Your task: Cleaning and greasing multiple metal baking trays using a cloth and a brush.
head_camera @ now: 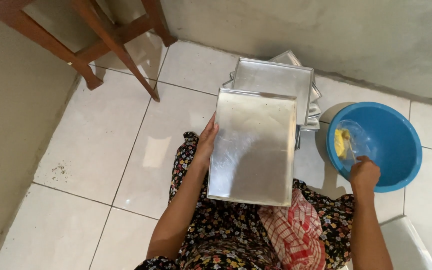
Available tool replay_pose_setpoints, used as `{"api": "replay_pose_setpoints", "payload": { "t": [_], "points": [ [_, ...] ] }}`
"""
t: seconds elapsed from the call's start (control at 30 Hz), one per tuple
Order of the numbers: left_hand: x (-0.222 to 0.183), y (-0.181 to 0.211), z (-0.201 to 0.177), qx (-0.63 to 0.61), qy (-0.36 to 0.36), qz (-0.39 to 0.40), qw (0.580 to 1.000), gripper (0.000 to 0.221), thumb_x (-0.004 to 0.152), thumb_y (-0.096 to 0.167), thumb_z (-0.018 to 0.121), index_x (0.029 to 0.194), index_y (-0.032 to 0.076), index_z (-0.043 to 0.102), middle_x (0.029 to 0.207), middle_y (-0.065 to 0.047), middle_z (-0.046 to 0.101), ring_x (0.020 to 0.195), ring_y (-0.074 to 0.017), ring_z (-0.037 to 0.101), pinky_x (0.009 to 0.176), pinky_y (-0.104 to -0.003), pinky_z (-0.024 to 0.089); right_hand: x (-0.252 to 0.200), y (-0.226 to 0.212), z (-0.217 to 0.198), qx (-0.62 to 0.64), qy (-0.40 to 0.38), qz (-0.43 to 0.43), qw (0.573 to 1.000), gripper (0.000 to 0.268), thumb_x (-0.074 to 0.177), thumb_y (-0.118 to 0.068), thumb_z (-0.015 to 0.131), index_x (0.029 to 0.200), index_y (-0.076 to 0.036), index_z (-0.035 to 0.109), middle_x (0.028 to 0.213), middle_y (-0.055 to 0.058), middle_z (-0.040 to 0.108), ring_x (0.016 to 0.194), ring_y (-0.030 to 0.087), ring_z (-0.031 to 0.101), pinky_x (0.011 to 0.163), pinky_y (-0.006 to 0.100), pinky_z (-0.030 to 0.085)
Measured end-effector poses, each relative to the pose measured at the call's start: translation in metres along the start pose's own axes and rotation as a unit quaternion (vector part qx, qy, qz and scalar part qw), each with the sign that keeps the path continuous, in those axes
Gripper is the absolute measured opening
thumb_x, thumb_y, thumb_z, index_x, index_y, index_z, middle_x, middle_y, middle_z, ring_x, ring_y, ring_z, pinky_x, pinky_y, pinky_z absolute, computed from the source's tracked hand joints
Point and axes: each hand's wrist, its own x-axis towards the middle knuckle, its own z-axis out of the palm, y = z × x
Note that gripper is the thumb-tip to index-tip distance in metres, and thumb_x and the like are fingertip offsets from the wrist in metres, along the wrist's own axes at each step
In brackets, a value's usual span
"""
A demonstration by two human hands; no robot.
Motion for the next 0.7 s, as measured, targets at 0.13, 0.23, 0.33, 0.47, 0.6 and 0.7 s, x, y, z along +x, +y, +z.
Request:
{"api": "replay_pose_setpoints", "payload": {
  "t": [0.13,0.23,0.33,0.47,0.6,0.7],
  "points": [
    [-0.002,-0.001,0.006,-0.014,-0.009,0.008,1.0,0.064,0.097,0.025,0.058,0.158,0.018,0.042,0.166,-0.011,0.043,0.151,-0.0246,0.04,0.121,-0.037,0.031,0.001,-0.003,-0.025,0.023,0.023,-0.006,0.999,0.027,0.092,0.004,0.062,0.114,0.008,0.078,0.101,0.03,0.072,0.073,0.041,0.068,0.071,0.048,0.055],
    [-0.006,-0.001,0.01,-0.006,0.0,-0.002,1.0,0.066,0.095,0.025,0.06,0.158,0.021,0.042,0.167,-0.011,0.041,0.153,-0.0264,0.037,0.122,-0.039,0.03,-0.005,-0.035,-0.077,0.083,0.009,0.037,0.996,0.027,0.097,0.006,0.063,0.12,0.009,0.078,0.095,0.027,0.072,0.07,0.036,0.066,0.067,0.045,0.054],
    [-0.009,-0.005,0.012,-0.002,0.001,0.0,1.0,0.066,0.096,0.023,0.058,0.159,0.019,0.041,0.167,-0.012,0.041,0.153,-0.0269,0.038,0.122,-0.039,0.03,-0.017,-0.07,-0.114,0.256,-0.023,0.117,0.959,0.026,0.103,0.005,0.062,0.126,0.008,0.073,0.092,0.021,0.07,0.067,0.026,0.062,0.061,0.036,0.053],
    [-0.019,-0.014,0.018,0.035,0.017,-0.014,0.999,0.067,0.097,0.029,0.056,0.161,0.025,0.036,0.171,-0.011,0.031,0.159,-0.03,0.024,0.125,-0.046,0.02,-0.047,-0.132,-0.143,0.471,-0.058,0.156,0.866,0.028,0.104,0.004,0.062,0.13,-0.003,0.07,0.097,0.013,0.071,0.059,0.014,0.052,0.049,0.026,0.044],
    [0.008,-0.102,-0.014,-0.032,-0.043,0.075,0.996,0.062,0.11,0.027,0.054,0.167,0.021,0.028,0.164,-0.013,0.042,0.144,-0.0303,0.049,0.116,-0.045,0.045,-0.086,-0.199,-0.158,0.517,-0.077,0.117,0.844,0.028,0.101,0.001,0.063,0.129,-0.002,0.07,0.096,0.013,0.064,0.05,0.013,0.052,0.041,0.027,0.045],
    [-0.009,-0.107,0.003,-0.063,-0.051,0.08,0.993,0.062,0.111,0.026,0.054,0.167,0.021,0.029,0.157,-0.016,0.051,0.135,-0.0294,0.057,0.109,-0.045,0.051,-0.102,-0.248,-0.168,0.515,-0.096,0.043,0.851,0.029,0.1,0.0,0.064,0.128,-0.002,0.072,0.097,0.014,0.064,0.063,0.014,0.06,0.048,0.027,0.052]
  ]
}}
